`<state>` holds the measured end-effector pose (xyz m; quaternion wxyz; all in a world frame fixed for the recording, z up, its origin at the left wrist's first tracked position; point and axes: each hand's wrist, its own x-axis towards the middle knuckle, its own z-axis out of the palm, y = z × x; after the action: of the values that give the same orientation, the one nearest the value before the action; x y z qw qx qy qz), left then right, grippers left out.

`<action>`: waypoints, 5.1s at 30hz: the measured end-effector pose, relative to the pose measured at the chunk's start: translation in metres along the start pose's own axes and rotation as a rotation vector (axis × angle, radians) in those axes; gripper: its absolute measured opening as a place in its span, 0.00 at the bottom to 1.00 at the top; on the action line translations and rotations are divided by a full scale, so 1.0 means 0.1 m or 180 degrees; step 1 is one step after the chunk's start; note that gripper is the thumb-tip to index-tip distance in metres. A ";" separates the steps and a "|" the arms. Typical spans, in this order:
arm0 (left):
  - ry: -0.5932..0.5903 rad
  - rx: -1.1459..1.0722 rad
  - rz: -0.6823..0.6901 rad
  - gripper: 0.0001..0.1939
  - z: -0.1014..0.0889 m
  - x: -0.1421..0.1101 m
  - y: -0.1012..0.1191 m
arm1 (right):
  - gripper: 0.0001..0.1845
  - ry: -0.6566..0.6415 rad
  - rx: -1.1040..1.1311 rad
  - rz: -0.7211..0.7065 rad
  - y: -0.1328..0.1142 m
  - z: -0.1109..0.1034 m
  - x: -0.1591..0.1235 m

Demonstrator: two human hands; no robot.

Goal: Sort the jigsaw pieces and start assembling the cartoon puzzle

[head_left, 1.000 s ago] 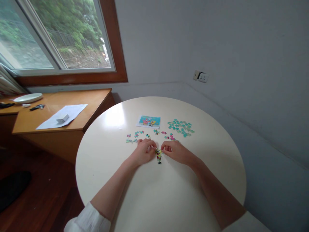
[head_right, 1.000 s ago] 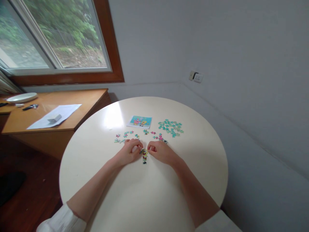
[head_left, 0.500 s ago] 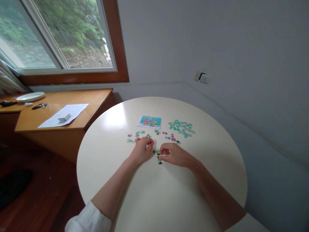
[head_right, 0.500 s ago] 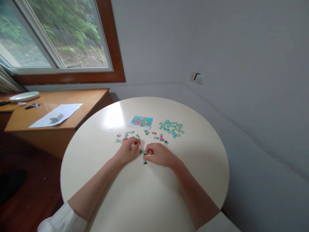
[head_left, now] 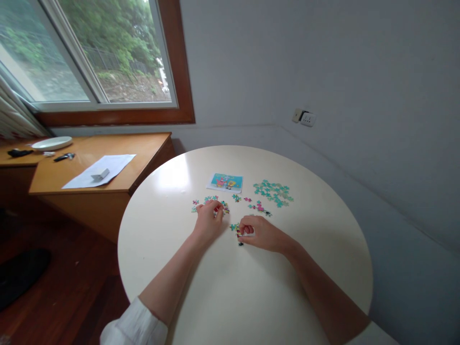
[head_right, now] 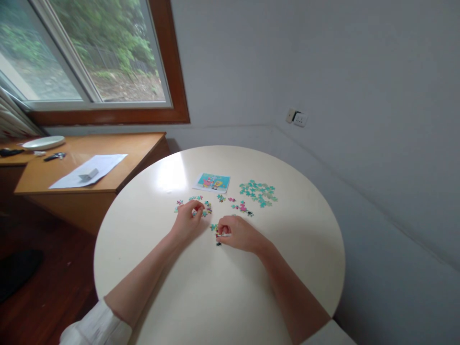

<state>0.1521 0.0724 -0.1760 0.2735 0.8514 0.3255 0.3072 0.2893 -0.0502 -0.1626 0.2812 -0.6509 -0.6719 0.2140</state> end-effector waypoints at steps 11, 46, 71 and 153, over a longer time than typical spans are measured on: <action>0.0071 -0.0082 -0.0242 0.10 0.02 0.01 -0.03 | 0.05 0.0289 -0.0127 0.0146 0.06 0.00 0.02; 0.0050 -0.0152 -0.0287 0.10 0.05 0.01 -0.05 | 0.22 0.0817 -0.1453 0.0451 0.38 0.25 0.29; 0.0153 -0.0260 -0.0332 0.10 0.09 0.02 -0.09 | 0.07 0.1508 -0.1156 0.0305 0.46 0.19 0.24; -0.0465 -0.1080 -0.0048 0.04 0.07 -0.03 0.03 | 0.05 0.1495 0.0334 -0.0282 0.18 0.17 0.20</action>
<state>0.1567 0.0663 -0.1793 0.4384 0.8106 0.2547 0.2930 0.2922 -0.0278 -0.1848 0.4722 -0.6372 -0.6040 0.0789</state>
